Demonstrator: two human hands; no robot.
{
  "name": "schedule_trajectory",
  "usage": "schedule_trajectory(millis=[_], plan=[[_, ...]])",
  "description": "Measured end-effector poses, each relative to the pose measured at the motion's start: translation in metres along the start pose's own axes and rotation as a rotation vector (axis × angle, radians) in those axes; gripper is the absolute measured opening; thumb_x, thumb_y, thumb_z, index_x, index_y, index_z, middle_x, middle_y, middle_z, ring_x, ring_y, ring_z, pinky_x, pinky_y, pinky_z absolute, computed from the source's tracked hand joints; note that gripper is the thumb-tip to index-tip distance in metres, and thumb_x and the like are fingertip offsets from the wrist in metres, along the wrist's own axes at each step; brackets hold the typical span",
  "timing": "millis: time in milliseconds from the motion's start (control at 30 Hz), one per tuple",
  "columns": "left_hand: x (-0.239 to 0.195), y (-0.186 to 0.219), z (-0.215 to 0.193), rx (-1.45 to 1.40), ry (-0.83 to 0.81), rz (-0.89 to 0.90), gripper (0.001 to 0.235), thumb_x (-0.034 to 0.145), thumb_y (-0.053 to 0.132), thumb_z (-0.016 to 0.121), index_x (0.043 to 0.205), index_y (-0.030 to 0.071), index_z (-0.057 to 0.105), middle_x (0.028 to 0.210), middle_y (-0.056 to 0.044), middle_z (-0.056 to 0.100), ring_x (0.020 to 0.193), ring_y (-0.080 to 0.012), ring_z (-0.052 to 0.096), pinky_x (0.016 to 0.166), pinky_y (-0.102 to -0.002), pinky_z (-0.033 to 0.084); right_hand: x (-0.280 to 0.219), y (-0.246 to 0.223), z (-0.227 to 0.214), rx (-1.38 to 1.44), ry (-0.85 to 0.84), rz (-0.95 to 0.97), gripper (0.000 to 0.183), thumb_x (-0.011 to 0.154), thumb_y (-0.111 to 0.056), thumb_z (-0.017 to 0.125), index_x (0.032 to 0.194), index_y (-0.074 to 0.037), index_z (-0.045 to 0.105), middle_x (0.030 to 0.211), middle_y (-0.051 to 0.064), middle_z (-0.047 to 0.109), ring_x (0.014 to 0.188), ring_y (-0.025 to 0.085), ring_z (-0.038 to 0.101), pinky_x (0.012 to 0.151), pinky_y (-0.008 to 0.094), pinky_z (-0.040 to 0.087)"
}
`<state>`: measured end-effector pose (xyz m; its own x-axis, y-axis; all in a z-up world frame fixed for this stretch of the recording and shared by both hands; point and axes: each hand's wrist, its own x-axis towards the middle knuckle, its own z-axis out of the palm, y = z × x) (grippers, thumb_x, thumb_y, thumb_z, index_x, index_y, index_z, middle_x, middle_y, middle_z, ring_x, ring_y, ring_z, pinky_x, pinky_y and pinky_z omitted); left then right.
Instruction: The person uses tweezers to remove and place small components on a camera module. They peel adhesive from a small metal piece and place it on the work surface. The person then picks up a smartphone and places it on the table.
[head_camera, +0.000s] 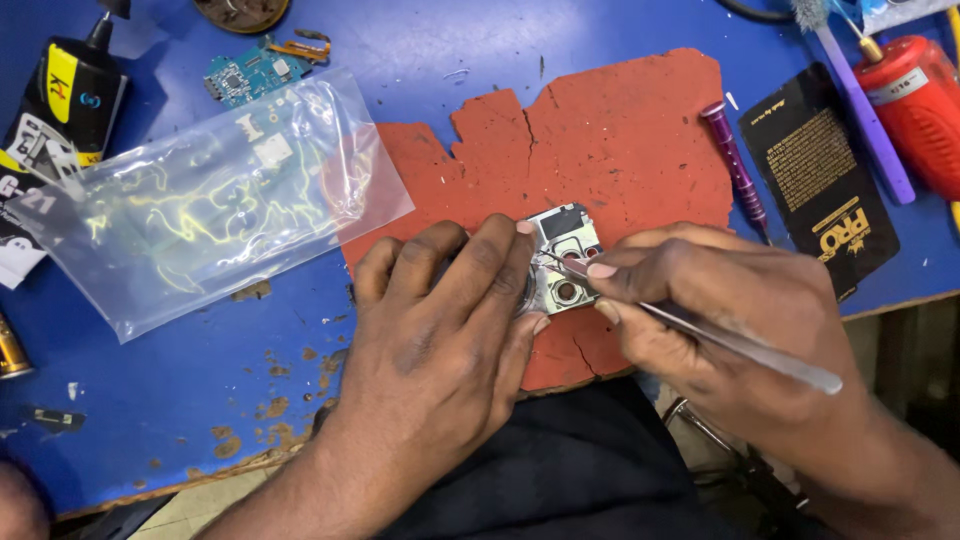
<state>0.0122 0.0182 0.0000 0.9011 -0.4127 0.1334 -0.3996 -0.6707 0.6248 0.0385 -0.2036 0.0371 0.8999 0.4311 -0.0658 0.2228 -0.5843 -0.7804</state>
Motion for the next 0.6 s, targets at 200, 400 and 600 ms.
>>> schedule_trajectory(millis=[200,400,600], plan=[[0.001,-0.002,0.0,-0.024,-0.009,-0.02,0.049,0.091,0.021,0.072,0.134,-0.001,0.063,0.136,-0.01,0.057,0.115,-0.0273,0.053,0.096,-0.046,0.036,0.001,-0.006,0.017,-0.306,0.092,-0.338,0.019,0.081,0.003,0.077,0.096,0.009,0.068,0.09,0.02,0.073,0.085,0.033,0.074,0.079,0.043,0.062],[0.0,-0.002,0.002,-0.009,0.001,-0.02,0.049,0.092,0.02,0.071,0.135,-0.002,0.063,0.136,-0.01,0.057,0.116,-0.0281,0.053,0.097,-0.047,0.036,-0.009,0.013,0.034,-0.401,0.145,-0.549,0.014,0.088,0.006,0.075,0.095,0.009,0.063,0.093,0.024,0.072,0.087,0.036,0.071,0.071,0.045,0.06],[0.002,-0.001,0.002,-0.012,0.005,-0.019,0.049,0.092,0.02,0.072,0.134,-0.002,0.063,0.136,-0.011,0.059,0.115,-0.0275,0.054,0.097,-0.047,0.037,-0.018,0.029,0.045,-0.588,0.182,-0.659,0.013,0.097,0.0,0.072,0.105,0.007,0.066,0.103,0.024,0.073,0.099,0.034,0.071,0.084,0.048,0.065]])
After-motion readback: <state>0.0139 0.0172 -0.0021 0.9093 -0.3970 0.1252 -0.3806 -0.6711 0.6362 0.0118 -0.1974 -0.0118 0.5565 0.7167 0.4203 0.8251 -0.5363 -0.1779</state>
